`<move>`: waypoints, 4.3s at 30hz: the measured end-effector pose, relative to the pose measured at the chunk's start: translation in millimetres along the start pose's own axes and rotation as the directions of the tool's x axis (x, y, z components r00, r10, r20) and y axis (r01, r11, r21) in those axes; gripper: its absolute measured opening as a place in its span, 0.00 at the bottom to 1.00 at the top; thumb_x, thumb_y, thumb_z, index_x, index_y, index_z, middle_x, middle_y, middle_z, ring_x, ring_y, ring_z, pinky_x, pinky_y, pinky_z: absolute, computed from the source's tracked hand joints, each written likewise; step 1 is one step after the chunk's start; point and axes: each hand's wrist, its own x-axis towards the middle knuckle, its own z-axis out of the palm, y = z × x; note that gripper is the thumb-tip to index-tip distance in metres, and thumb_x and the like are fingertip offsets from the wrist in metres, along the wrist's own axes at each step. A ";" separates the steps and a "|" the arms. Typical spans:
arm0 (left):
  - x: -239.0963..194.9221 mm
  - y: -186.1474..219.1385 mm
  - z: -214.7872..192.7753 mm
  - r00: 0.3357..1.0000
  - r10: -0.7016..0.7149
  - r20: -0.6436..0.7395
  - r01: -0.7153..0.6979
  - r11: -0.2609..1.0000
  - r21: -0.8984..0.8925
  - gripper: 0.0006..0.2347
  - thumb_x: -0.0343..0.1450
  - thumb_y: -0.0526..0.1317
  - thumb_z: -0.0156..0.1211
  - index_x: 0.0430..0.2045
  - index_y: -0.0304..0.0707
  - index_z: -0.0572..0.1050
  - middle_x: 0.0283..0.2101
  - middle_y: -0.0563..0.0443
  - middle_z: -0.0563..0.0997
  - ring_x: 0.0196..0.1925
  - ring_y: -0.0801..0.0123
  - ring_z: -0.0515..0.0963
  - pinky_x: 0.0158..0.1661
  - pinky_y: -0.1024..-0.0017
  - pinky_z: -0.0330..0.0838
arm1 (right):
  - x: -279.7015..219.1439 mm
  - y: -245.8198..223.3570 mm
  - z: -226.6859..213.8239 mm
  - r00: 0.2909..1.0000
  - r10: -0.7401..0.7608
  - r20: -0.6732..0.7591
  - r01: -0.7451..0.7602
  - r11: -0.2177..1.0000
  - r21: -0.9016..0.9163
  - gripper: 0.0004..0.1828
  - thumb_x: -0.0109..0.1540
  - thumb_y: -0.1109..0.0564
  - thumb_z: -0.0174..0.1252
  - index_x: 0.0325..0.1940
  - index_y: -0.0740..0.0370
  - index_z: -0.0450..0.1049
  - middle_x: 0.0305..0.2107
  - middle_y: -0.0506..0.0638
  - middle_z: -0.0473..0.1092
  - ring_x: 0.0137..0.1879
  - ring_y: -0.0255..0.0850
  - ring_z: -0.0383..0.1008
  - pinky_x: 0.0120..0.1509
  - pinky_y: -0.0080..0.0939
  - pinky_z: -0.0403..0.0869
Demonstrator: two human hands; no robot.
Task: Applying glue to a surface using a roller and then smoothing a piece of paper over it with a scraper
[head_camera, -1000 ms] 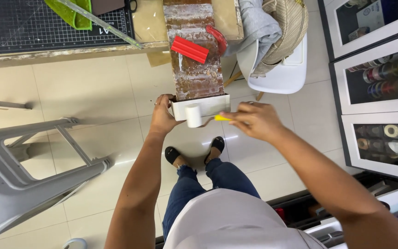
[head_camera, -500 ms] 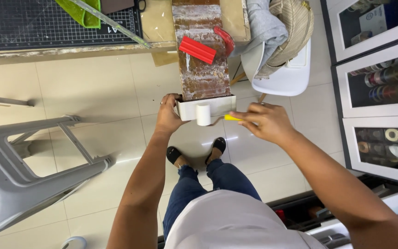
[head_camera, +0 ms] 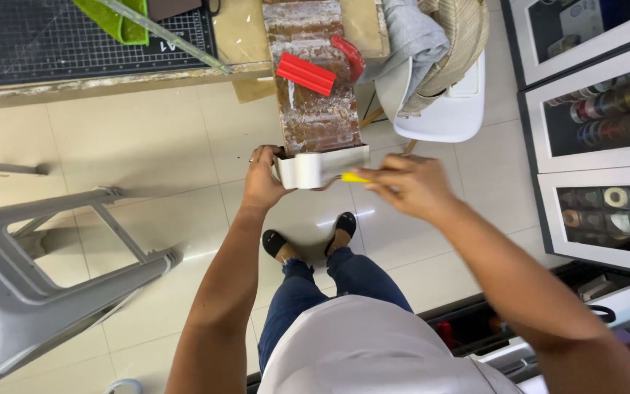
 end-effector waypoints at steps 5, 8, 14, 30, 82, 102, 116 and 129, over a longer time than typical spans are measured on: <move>0.3 6.9 -5.3 1.000 -0.024 0.016 0.023 0.999 0.025 0.35 0.47 0.39 0.85 0.47 0.41 0.70 0.51 0.46 0.72 0.60 0.50 0.75 0.63 0.62 0.74 | 2.4 8.5 5.7 1.000 0.019 0.017 -0.021 0.988 0.154 0.15 0.64 0.47 0.63 0.54 0.25 0.82 0.24 0.39 0.74 0.26 0.36 0.74 0.35 0.30 0.72; 3.2 0.2 -2.6 0.998 -0.028 0.052 0.028 1.000 0.006 0.33 0.50 0.37 0.84 0.46 0.36 0.68 0.51 0.40 0.72 0.60 0.43 0.75 0.63 0.58 0.75 | -25.7 52.7 -23.2 0.996 0.081 0.022 -0.083 0.990 0.117 0.14 0.63 0.46 0.66 0.53 0.29 0.83 0.23 0.42 0.72 0.29 0.45 0.76 0.35 0.40 0.74; 3.5 -10.3 1.9 0.998 0.012 0.067 -0.015 0.998 0.053 0.33 0.50 0.38 0.85 0.46 0.35 0.68 0.49 0.42 0.72 0.60 0.45 0.74 0.61 0.60 0.76 | -27.7 30.4 -26.2 0.993 0.119 0.019 -0.120 0.990 0.077 0.13 0.62 0.46 0.68 0.51 0.30 0.84 0.24 0.41 0.73 0.30 0.44 0.76 0.39 0.39 0.75; 6.8 -16.8 7.0 1.000 0.017 0.014 -0.018 0.999 0.029 0.34 0.49 0.40 0.86 0.45 0.37 0.67 0.50 0.44 0.72 0.61 0.51 0.73 0.62 0.61 0.75 | -43.0 62.3 -9.2 1.000 -0.003 -0.019 0.006 0.991 0.135 0.09 0.63 0.46 0.65 0.46 0.33 0.85 0.24 0.40 0.73 0.27 0.41 0.74 0.36 0.37 0.74; 43.9 -256.4 -714.7 0.394 -0.221 -0.892 0.729 0.667 0.156 0.26 0.66 0.55 0.75 0.49 0.35 0.77 0.51 0.39 0.77 0.55 0.50 0.77 0.52 0.58 0.76 | 383.1 -336.7 294.6 0.987 0.121 -0.106 -0.064 0.901 0.430 0.26 0.59 0.52 0.68 0.62 0.51 0.76 0.47 0.48 0.73 0.50 0.44 0.75 0.59 0.48 0.71; 84.0 -255.7 -732.1 0.197 -0.560 -0.804 0.703 0.653 -0.283 0.34 0.58 0.37 0.83 0.55 0.32 0.65 0.53 0.34 0.72 0.56 0.36 0.79 0.57 0.47 0.74 | 418.0 -434.0 291.7 0.935 0.155 0.320 -0.285 0.863 0.417 0.25 0.62 0.51 0.64 0.64 0.42 0.73 0.48 0.46 0.72 0.54 0.44 0.77 0.63 0.47 0.74; -0.9 -202.6 -850.5 0.050 0.315 -0.948 0.455 0.837 0.303 0.08 0.65 0.36 0.76 0.29 0.43 0.79 0.27 0.47 0.81 0.28 0.52 0.85 0.32 0.60 0.77 | 382.4 -382.8 279.5 0.939 0.196 0.284 -0.298 0.876 0.380 0.24 0.60 0.53 0.65 0.61 0.44 0.75 0.43 0.48 0.75 0.48 0.44 0.79 0.56 0.48 0.78; -212.0 187.1 -672.6 0.676 0.072 -0.733 0.370 0.827 0.423 0.21 0.77 0.28 0.61 0.68 0.24 0.74 0.52 0.41 0.76 0.33 0.66 0.76 0.35 0.73 0.68 | 365.9 -438.2 229.4 0.951 -0.246 0.188 0.075 0.773 0.630 0.32 0.64 0.44 0.62 0.70 0.53 0.66 0.51 0.47 0.71 0.54 0.41 0.71 0.60 0.43 0.72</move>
